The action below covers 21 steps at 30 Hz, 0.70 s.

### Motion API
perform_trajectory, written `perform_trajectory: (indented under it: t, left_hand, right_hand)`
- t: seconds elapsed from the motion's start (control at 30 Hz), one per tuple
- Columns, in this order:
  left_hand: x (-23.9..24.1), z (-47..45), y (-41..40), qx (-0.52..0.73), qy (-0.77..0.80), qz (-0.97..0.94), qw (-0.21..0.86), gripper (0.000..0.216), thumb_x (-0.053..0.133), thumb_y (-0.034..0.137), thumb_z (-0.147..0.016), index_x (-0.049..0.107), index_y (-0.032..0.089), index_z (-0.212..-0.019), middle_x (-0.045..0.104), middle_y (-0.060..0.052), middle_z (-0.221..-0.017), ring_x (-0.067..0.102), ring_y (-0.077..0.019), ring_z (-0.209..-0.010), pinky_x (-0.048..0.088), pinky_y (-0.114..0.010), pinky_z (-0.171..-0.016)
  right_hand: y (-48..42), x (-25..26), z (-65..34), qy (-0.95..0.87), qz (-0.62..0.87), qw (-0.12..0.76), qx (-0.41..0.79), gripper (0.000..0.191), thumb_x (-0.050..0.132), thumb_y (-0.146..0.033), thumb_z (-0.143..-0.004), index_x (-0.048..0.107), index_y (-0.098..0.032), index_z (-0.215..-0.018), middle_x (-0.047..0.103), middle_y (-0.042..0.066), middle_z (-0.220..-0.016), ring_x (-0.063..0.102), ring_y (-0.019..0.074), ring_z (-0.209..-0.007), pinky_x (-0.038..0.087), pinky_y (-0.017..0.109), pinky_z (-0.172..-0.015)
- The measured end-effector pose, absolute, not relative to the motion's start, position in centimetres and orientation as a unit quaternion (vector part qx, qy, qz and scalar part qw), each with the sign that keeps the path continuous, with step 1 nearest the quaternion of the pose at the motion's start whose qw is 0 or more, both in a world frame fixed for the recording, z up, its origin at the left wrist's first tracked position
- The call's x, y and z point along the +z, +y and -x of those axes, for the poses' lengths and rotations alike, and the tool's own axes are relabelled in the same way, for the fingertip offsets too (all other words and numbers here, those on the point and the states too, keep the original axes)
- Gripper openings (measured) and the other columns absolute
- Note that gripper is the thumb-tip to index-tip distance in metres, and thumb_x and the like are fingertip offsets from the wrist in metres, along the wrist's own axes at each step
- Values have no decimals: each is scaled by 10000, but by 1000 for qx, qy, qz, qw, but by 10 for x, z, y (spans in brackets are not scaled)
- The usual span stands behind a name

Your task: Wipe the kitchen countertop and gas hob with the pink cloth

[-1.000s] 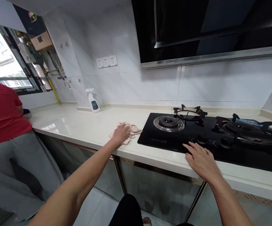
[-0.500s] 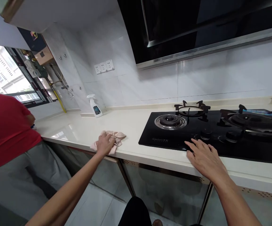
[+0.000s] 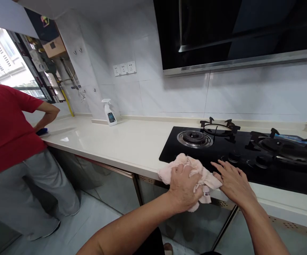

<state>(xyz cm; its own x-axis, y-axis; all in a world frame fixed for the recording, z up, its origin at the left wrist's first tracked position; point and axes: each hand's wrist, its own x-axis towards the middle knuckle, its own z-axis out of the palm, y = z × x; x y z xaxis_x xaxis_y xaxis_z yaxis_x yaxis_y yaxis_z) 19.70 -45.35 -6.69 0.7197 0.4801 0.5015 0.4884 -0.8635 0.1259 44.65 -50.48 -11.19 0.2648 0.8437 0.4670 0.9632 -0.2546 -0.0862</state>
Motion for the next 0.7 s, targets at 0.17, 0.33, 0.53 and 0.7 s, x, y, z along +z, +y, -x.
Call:
perform_trajectory:
  t: [0.17, 0.33, 0.53, 0.7]
  left_hand:
    - [-63, -182, -441, -275, -210, 938, -9, 484, 560, 499, -955, 613, 403, -1427, 630, -107, -1409, 554, -366, -1250, 486, -594, -991]
    - [-64, -116, -397, -252, -257, 933, 18, 556, 557, 513, -932, 571, 413, -1479, 591, -55, -1511, 417, -343, -1493, 423, -531, -1197]
    - [-62, -14, -339, -233, -426, 872, 50, 583, 582, 408, -860, 608, 366, -1441, 575, -65, -1537, 417, -411, -1486, 340, -598, -1232]
    - [-57, 58, -294, -252, -524, 809, 81, 536, 509, 391, -872, 625, 294, -1386, 598, -110, -1482, 446, -359, -1452, 352, -542, -1234]
  right_hand:
    - [-507, -107, -447, -582, 782, 161, -152, 638, 223, -515, -998, 609, -321, -1468, 552, 41, -1588, 459, 285, -1499, 384, 537, -1194]
    - [-509, -104, -443, -576, 789, 159, -143, 678, 211, -534, -982, 594, -307, -1492, 536, 43, -1601, 427, 294, -1523, 355, 547, -1217]
    - [-511, -109, -441, -577, 785, 172, -149, 695, 201, -529, -985, 598, -278, -1497, 533, 53, -1602, 411, 286, -1536, 329, 535, -1237]
    - [-510, -107, -436, -569, 784, 187, -162, 678, 211, -503, -982, 622, -276, -1471, 554, 54, -1583, 436, 277, -1517, 332, 534, -1241]
